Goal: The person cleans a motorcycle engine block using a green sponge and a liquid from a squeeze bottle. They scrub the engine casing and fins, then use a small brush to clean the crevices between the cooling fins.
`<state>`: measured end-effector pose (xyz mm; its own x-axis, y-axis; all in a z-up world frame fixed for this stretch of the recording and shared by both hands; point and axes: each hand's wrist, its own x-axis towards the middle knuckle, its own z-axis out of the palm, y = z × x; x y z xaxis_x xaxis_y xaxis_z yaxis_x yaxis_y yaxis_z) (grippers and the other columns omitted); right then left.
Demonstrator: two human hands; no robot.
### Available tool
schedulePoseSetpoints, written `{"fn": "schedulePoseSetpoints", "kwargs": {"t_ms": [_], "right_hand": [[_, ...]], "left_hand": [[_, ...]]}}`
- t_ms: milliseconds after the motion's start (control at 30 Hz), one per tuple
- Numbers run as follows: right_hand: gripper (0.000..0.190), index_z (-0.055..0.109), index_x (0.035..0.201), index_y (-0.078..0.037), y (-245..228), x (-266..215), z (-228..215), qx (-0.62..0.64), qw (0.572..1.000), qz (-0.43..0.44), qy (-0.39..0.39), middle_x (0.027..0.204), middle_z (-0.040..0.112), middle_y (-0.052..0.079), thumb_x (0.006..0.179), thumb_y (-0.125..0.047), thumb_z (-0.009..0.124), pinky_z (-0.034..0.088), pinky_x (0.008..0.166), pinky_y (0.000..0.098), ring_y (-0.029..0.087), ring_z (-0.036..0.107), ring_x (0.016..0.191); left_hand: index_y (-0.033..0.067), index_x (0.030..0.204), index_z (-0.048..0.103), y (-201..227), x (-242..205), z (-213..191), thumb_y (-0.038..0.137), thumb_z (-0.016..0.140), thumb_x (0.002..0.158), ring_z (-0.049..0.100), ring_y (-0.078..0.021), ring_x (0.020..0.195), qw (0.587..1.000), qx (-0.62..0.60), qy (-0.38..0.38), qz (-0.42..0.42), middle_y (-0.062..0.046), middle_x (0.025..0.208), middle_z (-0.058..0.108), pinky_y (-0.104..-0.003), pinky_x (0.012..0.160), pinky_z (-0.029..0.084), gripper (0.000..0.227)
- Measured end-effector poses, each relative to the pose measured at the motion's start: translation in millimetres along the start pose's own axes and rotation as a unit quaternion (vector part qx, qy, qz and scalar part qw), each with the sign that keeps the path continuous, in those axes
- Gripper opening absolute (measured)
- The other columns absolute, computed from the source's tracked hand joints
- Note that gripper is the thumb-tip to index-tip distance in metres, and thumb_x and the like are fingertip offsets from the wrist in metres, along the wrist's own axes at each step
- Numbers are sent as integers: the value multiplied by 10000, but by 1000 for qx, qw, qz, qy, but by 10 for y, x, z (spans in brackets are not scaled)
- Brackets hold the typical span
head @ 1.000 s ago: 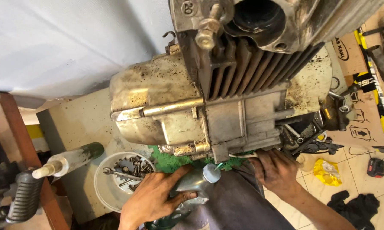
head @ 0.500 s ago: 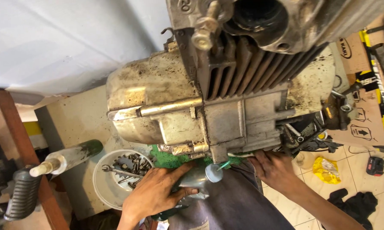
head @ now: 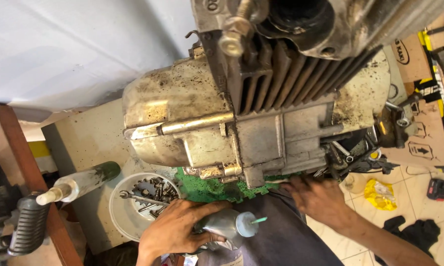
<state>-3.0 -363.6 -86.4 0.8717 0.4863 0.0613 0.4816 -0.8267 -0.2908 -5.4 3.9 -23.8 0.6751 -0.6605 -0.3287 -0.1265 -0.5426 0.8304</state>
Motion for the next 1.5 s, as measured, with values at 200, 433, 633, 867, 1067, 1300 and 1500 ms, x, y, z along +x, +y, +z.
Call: {"fn": "schedulePoseSetpoints", "kwargs": {"t_ms": [200, 433, 633, 867, 1067, 1300, 1500], "right_hand": [[103, 738, 903, -21, 183, -175, 393, 3, 990, -112, 83, 772, 721, 104, 922, -123, 740, 505, 561, 494, 158, 609, 479], [124, 760, 886, -3, 46, -89, 204, 9, 995, -97, 17, 811, 756, 163, 914, -123, 742, 369, 262, 290, 137, 566, 389], [141, 750, 900, -105, -314, 20, -14, 14, 998, 46, -41, 674, 715, 96, 873, -243, 754, 494, 453, 395, 236, 642, 494], [105, 687, 895, 70, -560, 132, 326, 32, 987, -153, 29, 909, 718, 206, 858, -25, 714, 491, 374, 340, 209, 640, 506], [227, 711, 1013, 56, -582, 93, 232, 10, 988, -105, -113, 910, 715, 212, 809, -44, 718, 550, 415, 396, 269, 666, 512], [140, 691, 974, 6, -337, -30, 319, 178, 981, -63, 30, 773, 746, 135, 851, -48, 730, 525, 399, 347, 228, 669, 489], [112, 719, 970, -6, -392, 7, 173, 139, 989, -18, -47, 793, 766, 133, 868, -47, 741, 526, 374, 334, 209, 665, 443]], "left_hand": [[282, 1417, 597, 64, 26, -5, 350, 868, 753, 611, -328, 1193, 998, 2, -40, -42, -81, 1297, 676, -436, 1030, 462, 720], [262, 1394, 622, 33, -74, 49, 340, 885, 721, 559, -378, 1230, 999, 33, 13, -15, -122, 1336, 641, -477, 1000, 431, 727], [279, 1387, 625, 38, -269, -6, 363, 856, 761, 605, -338, 1175, 998, 13, 25, -65, -77, 1247, 694, -470, 961, 466, 673], [209, 1387, 626, -80, -431, -24, 238, 847, 722, 704, -336, 1046, 999, -24, 33, -13, -97, 1159, 757, -449, 884, 537, 702], [246, 1436, 613, -103, -532, -86, 230, 838, 722, 725, -326, 926, 996, -11, 4, -83, -86, 1047, 778, -449, 813, 536, 749], [164, 1415, 611, -161, -491, -48, 240, 848, 726, 757, -318, 864, 998, -33, 45, 22, -114, 1008, 797, -442, 753, 545, 733], [154, 1398, 606, 18, -395, -117, 303, 847, 765, 740, -343, 788, 997, -18, 72, -8, -129, 898, 794, -459, 725, 537, 693]]}}
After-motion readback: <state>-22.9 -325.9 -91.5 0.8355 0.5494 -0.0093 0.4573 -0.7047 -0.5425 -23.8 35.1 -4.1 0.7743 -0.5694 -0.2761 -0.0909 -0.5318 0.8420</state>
